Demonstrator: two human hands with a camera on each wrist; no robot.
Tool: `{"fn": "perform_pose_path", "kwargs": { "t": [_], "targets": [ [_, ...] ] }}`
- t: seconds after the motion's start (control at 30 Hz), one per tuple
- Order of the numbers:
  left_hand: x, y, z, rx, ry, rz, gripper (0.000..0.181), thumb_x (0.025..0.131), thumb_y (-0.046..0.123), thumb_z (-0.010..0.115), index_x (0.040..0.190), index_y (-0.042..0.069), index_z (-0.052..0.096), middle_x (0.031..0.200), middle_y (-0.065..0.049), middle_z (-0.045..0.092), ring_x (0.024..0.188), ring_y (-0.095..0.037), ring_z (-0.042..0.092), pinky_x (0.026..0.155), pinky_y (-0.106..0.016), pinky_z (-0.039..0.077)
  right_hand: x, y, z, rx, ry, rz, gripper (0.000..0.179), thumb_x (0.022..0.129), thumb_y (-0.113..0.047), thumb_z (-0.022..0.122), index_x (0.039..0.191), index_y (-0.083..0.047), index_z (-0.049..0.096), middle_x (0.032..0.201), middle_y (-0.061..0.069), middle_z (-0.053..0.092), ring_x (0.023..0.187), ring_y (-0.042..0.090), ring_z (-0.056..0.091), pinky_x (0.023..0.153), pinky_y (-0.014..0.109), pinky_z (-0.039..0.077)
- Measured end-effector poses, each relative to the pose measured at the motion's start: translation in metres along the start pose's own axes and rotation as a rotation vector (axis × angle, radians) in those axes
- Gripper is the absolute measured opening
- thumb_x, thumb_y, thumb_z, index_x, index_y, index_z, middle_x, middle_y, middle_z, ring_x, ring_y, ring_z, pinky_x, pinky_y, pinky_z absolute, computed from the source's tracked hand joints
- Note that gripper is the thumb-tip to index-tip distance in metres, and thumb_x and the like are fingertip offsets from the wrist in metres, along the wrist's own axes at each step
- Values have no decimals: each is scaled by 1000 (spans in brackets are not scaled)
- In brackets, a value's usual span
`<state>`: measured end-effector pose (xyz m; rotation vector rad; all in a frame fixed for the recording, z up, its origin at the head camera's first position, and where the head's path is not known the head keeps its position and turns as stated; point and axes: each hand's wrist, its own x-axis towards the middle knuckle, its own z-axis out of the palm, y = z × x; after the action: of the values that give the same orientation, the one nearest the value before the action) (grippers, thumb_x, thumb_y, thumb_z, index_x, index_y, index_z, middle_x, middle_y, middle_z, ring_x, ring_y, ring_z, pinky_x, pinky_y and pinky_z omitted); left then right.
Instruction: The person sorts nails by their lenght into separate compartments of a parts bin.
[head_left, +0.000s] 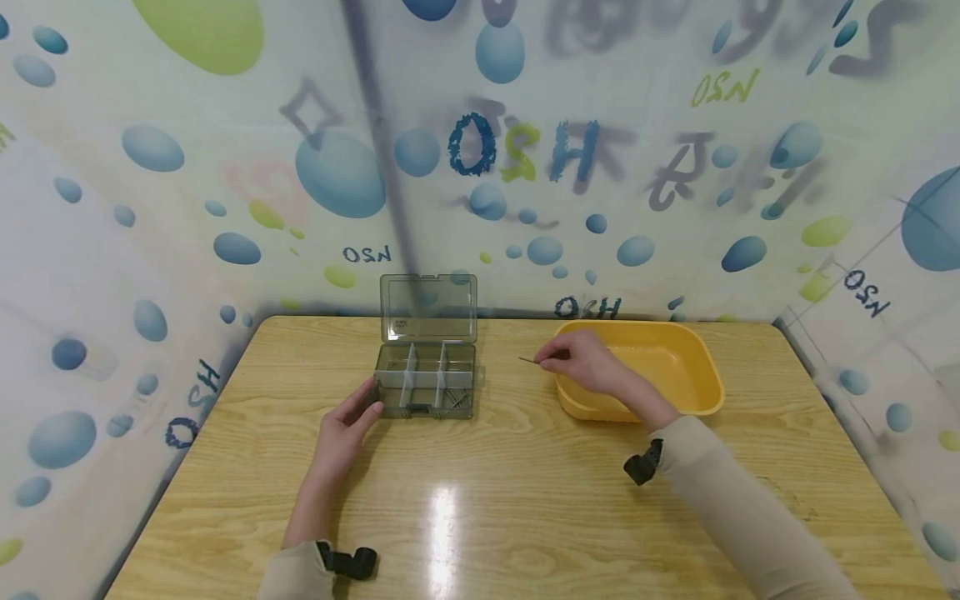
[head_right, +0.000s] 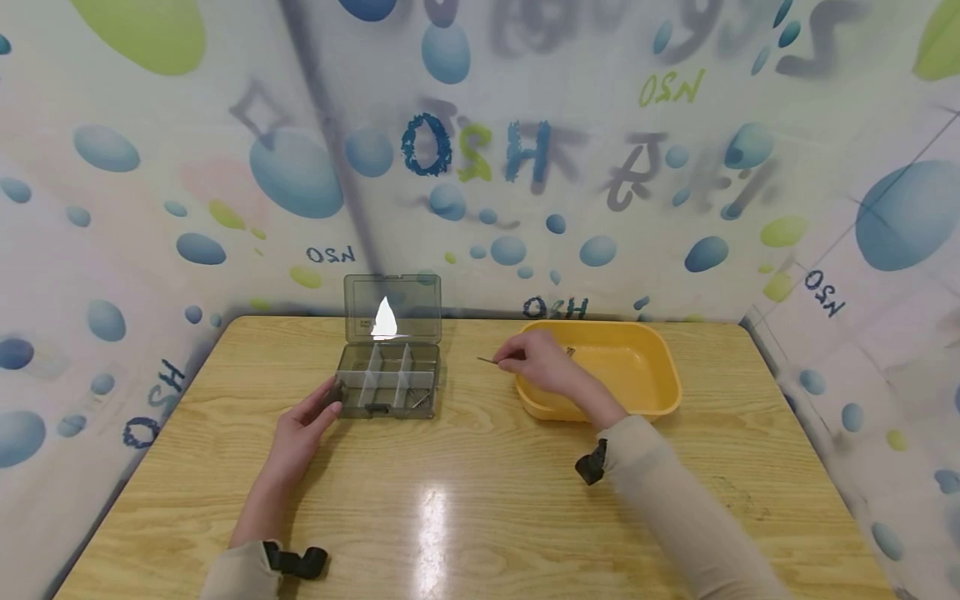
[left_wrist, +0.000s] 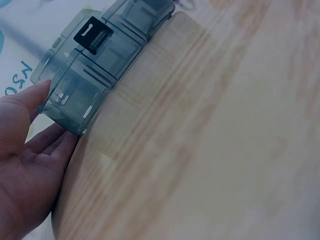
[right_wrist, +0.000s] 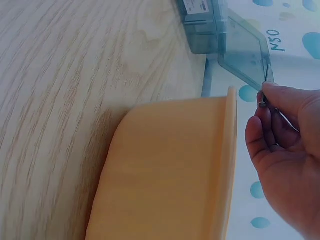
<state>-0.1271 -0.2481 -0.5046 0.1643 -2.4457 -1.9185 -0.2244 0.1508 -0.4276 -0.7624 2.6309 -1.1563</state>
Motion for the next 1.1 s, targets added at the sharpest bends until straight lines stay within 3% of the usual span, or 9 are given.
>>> {"fn": "perform_pose_path", "kwargs": {
  "t": [0.33, 0.5, 0.87, 1.1],
  "targets": [
    [4, 1, 0, -6, -26, -16, 54, 105, 23, 63, 154, 8, 47, 159, -11, 43, 146, -25, 37, 96, -8, 42, 8, -10, 7, 4, 6, -6, 15, 99, -6, 69, 109, 1, 77, 99, 6, 75, 86, 19, 65, 77, 35, 56],
    [6, 0, -1, -18, -27, -2, 55, 104, 21, 64, 154, 6, 46, 159, -12, 42, 147, -26, 37, 96, -8, 42, 17, -12, 16, 28, -37, -14, 16, 99, -7, 68, 110, 0, 77, 102, 6, 75, 87, 17, 66, 77, 32, 56],
    [1, -2, 0, 12, -17, -12, 55, 104, 21, 64, 154, 6, 46, 159, -13, 42, 146, -25, 37, 97, -6, 39, 33, -29, 40, 39, -114, -41, 15, 99, -7, 69, 109, -1, 78, 103, 5, 76, 93, 16, 68, 79, 30, 56],
    [1, -1, 0, 8, -20, -14, 54, 105, 22, 62, 154, 7, 46, 159, -13, 41, 147, -27, 37, 96, -6, 40, 43, -42, 61, 0, -95, -16, 10, 97, -6, 72, 102, -1, 79, 95, 4, 76, 85, 14, 66, 74, 26, 54]
  ]
}}
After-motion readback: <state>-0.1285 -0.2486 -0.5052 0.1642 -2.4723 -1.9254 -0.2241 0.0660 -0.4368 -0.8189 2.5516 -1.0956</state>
